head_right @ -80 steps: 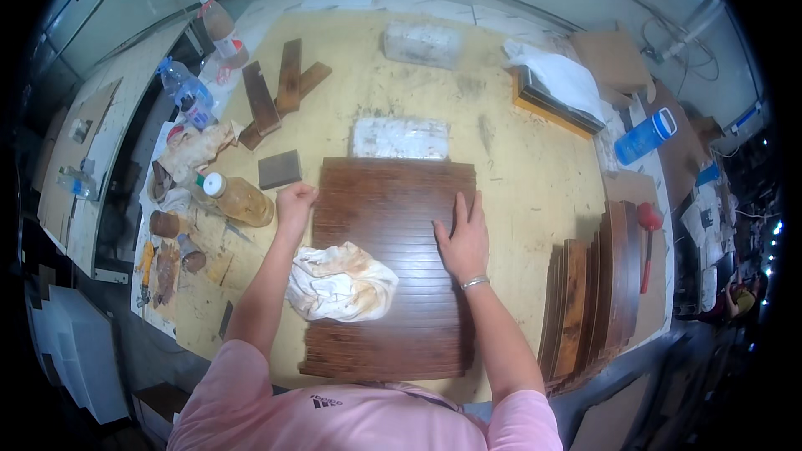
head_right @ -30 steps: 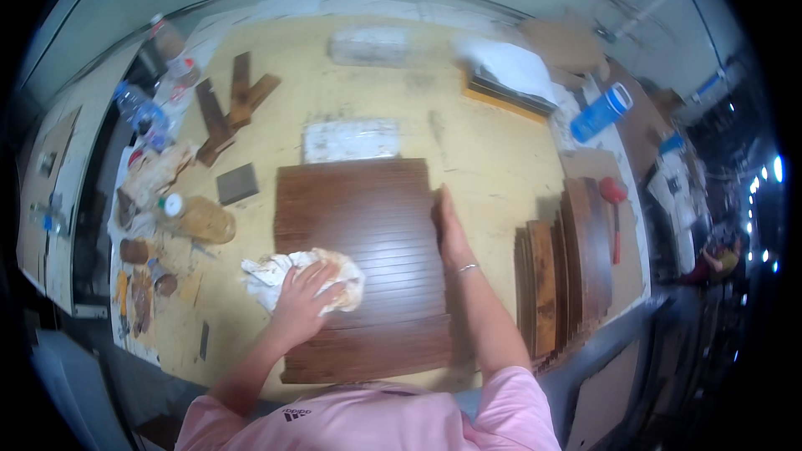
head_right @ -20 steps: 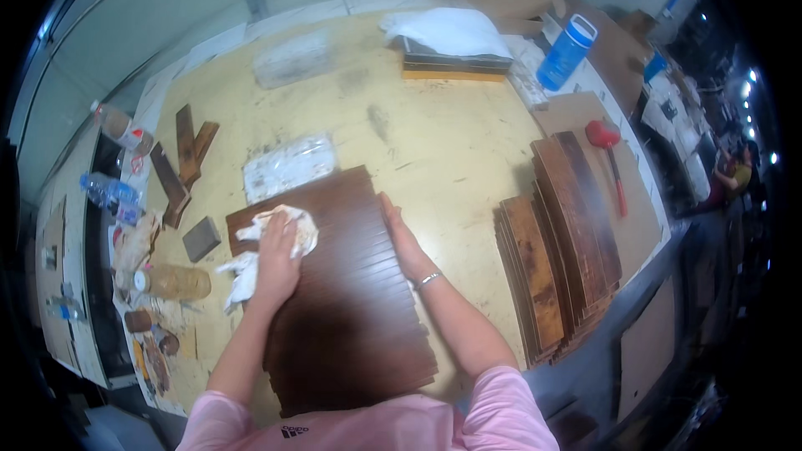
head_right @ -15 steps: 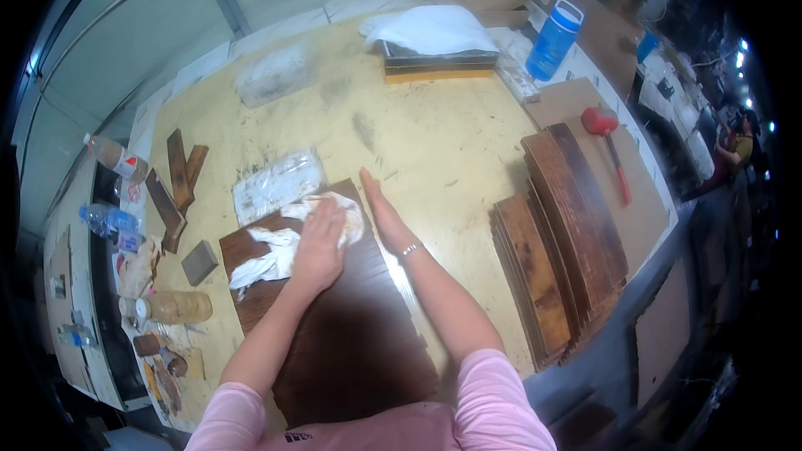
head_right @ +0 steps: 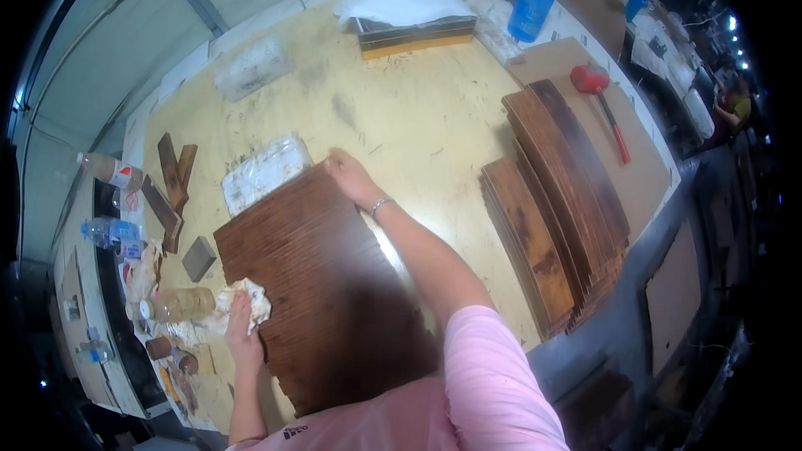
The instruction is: The person applies a liquid from a bottle to a cloth and uses it to wipe and polish the surface of a grooved wooden panel and the edge of a flat wooden plank.
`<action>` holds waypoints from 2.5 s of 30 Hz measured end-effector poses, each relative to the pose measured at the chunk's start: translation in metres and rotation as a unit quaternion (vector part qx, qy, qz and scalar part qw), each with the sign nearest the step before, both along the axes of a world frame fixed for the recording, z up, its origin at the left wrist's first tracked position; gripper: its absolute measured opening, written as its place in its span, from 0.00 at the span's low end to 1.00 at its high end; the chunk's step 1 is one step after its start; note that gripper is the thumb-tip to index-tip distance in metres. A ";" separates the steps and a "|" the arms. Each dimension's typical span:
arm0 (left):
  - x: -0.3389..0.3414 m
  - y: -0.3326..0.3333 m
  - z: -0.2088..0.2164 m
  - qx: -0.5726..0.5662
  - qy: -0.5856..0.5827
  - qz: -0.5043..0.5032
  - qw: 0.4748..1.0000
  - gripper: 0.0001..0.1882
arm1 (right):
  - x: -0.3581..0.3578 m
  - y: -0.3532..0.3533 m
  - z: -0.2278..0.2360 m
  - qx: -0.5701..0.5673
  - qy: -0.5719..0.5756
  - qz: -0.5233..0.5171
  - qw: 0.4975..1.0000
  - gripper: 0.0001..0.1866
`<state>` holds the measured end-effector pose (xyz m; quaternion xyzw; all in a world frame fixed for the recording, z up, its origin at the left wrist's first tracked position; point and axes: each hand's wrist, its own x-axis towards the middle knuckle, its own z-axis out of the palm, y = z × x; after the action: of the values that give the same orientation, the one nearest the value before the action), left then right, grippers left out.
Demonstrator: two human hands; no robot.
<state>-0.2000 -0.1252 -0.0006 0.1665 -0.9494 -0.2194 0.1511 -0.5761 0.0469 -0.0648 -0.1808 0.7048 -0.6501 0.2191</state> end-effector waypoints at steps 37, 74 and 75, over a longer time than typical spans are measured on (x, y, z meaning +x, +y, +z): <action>0.153 0.028 0.047 0.367 0.214 0.149 0.893 0.12 | 0.386 0.199 0.109 0.290 0.433 0.167 0.837 0.07; 0.074 0.143 0.063 0.551 0.176 0.130 0.806 0.15 | 0.341 0.133 0.133 0.006 -0.234 0.159 0.959 0.11; 0.083 0.140 0.059 0.553 0.159 0.123 0.808 0.15 | 0.343 0.132 0.127 0.001 -0.278 0.169 0.946 0.11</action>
<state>-0.1170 0.0145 0.0580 0.3003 -0.6015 -0.7106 0.2077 -0.2330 0.1788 0.0627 -0.1098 0.5756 -0.6272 0.5131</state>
